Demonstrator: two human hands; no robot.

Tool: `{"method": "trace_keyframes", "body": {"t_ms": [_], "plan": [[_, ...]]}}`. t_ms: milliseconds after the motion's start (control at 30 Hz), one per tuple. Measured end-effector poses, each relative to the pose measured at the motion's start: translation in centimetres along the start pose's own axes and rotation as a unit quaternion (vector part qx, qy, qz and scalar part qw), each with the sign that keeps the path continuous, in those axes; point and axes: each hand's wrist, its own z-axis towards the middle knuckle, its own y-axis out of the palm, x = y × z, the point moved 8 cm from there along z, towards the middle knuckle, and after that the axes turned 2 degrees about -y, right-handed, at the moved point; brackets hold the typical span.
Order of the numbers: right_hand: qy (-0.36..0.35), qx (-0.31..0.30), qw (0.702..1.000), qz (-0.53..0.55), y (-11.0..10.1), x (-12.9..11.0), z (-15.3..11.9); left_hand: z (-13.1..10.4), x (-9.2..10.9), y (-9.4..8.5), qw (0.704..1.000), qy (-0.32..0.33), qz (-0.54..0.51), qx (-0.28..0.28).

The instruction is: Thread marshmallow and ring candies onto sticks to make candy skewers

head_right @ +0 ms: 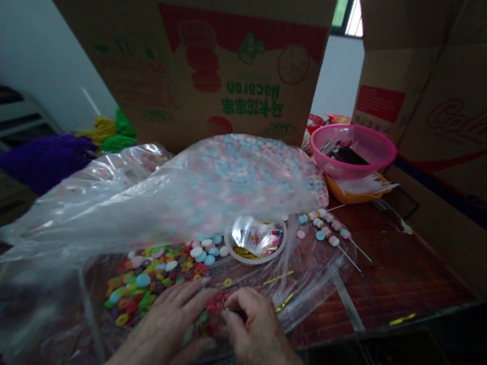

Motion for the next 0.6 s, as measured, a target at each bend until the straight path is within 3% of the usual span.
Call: {"method": "trace_keyframes", "body": {"t_ms": [67, 200, 300, 367, 433, 533, 600], "plan": [[-0.007, 0.001, 1.000, -0.006, -0.2, -0.1, 0.0, 0.0, 0.1, 0.4, 0.999, -0.015, -0.044, 0.012], [-0.016, 0.004, 0.999, -0.044, -0.3, 0.3, -0.3, 0.2, -1.2, 3.9, 0.962, -0.124, -0.231, -0.080], [-0.003, -0.004, 0.999, -0.048, -0.1, 1.7, -0.4, 0.5, -1.5, 4.1, 0.971, -0.107, -0.200, -0.070], [-0.002, 0.026, 0.993, -0.115, -1.5, 2.7, 0.1, 0.8, -1.2, 3.5, 0.988, -0.054, -0.135, -0.051], [0.005, 0.103, 0.968, -0.230, -5.4, 3.8, 1.0, 0.9, -1.1, 2.4, 0.996, -0.008, -0.088, -0.019], [0.043, 0.229, 0.911, -0.339, -14.0, 6.2, 2.3, 1.0, -1.4, 0.6, 0.996, 0.018, -0.070, 0.042], [0.061, 0.275, 0.878, -0.387, -19.2, 7.9, 2.7, 0.9, -1.3, -0.6, 0.995, 0.039, -0.063, 0.071]]}}
